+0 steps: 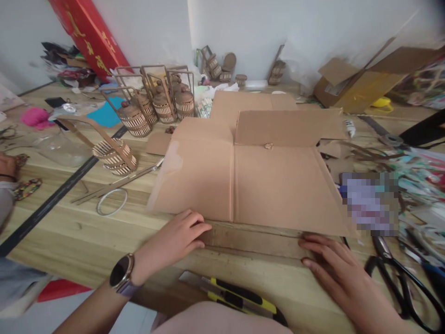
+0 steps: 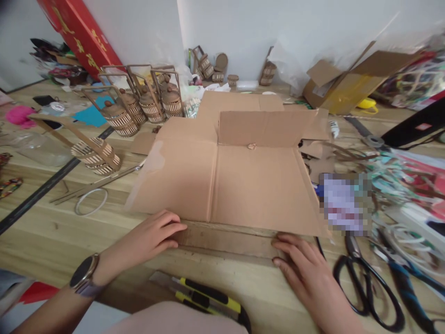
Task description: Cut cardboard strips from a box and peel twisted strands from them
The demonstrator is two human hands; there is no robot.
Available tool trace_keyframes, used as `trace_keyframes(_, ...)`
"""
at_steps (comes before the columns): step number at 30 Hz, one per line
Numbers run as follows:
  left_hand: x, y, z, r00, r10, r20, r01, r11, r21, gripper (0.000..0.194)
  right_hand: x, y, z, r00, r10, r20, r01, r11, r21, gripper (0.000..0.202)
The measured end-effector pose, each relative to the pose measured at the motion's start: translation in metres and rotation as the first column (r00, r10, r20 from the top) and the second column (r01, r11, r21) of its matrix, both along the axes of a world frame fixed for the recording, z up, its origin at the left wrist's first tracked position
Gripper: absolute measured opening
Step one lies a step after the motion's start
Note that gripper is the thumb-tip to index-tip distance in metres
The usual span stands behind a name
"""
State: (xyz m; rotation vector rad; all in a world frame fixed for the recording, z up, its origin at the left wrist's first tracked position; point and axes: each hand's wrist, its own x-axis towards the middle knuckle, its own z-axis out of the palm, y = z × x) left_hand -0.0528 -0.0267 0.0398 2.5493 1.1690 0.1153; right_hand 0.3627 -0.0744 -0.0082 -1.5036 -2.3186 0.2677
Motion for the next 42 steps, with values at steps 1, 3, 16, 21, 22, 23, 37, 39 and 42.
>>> trace_keyframes(1, 0.000, 0.001, 0.000, 1.000, 0.001, -0.005, -0.001, 1.000, -0.001, 0.032, -0.002, 0.000, 0.002, 1.000, 0.003, -0.006, -0.003, 1.000, -0.011, 0.025)
trace_keyframes(3, 0.000, 0.001, 0.001, 1.000, -0.003, -0.020, 0.003, 1.000, 0.000, 0.033, -0.005, 0.000, 0.005, 1.000, -0.006, -0.024, 0.005, 0.999, -0.037, 0.025)
trace_keyframes(16, -0.003, 0.005, -0.005, 0.993, -0.097, -0.074, 0.107, 0.983, 0.147, 0.029, -0.001, -0.002, 0.003, 0.995, -0.082, -0.057, 0.074, 0.989, -0.125, 0.033)
trace_keyframes(21, -0.006, 0.008, -0.007, 0.993, -0.110, -0.052, 0.116, 0.985, 0.128, 0.028, -0.009, -0.003, 0.022, 0.998, -0.057, -0.029, 0.051, 0.983, -0.178, 0.035)
trace_keyframes(22, -0.006, 0.008, -0.007, 0.993, -0.107, -0.042, 0.112, 0.986, 0.124, 0.027, -0.009, -0.003, 0.023, 0.999, -0.050, -0.015, 0.046, 0.981, -0.189, 0.035)
trace_keyframes(23, -0.005, 0.009, -0.007, 0.994, -0.107, -0.036, 0.110, 0.987, 0.121, 0.026, -0.009, -0.002, 0.024, 0.999, -0.047, -0.002, 0.046, 0.981, -0.188, 0.035)
trace_keyframes(37, -0.008, 0.003, -0.004, 0.988, -0.151, -0.043, 0.156, 0.969, 0.191, 0.026, -0.008, -0.006, 0.012, 0.999, -0.032, 0.029, 0.034, 0.998, -0.044, 0.031)
trace_keyframes(39, -0.008, 0.002, -0.003, 0.987, -0.156, -0.037, 0.160, 0.967, 0.197, 0.027, -0.007, -0.006, 0.010, 0.999, -0.026, 0.026, 0.027, 0.999, -0.036, 0.032)
trace_keyframes(42, -0.008, 0.002, -0.004, 0.987, -0.155, -0.040, 0.160, 0.966, 0.204, 0.028, -0.006, -0.006, 0.008, 0.999, -0.015, 0.029, 0.015, 1.000, -0.024, 0.031)
